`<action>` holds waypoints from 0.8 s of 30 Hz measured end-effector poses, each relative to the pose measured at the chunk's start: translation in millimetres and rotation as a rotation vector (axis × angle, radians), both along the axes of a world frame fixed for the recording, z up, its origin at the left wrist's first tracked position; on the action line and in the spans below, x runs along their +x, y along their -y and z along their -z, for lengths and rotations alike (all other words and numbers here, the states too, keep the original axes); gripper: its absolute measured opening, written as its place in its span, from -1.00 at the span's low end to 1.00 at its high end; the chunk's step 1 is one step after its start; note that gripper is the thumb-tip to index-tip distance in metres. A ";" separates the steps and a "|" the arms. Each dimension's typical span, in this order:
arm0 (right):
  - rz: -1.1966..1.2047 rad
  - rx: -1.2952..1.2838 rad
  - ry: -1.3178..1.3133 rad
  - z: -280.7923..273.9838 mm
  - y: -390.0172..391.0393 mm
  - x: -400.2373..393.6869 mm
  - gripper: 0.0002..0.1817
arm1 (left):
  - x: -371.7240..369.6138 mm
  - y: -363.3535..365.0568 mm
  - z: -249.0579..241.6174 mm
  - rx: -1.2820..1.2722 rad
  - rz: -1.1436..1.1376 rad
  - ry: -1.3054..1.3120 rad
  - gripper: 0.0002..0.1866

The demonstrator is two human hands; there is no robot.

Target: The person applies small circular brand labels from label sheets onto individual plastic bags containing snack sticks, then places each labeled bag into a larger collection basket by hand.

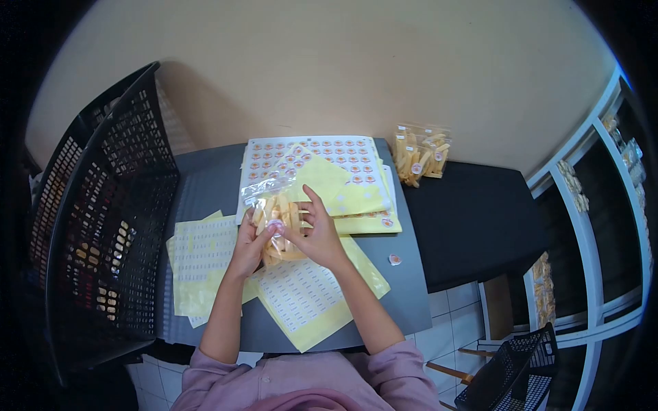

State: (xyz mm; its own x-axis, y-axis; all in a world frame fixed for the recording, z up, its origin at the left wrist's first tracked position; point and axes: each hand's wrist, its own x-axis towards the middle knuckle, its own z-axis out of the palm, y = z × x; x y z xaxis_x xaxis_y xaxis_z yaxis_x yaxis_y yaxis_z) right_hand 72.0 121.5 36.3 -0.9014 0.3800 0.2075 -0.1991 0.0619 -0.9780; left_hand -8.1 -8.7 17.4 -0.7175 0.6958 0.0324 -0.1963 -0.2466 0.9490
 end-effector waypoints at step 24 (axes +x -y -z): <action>1.104 0.310 -0.008 33.5 -306.2 100.8 -0.63 | -8.0 0.0 6.0 0.063 -0.166 -0.306 -0.45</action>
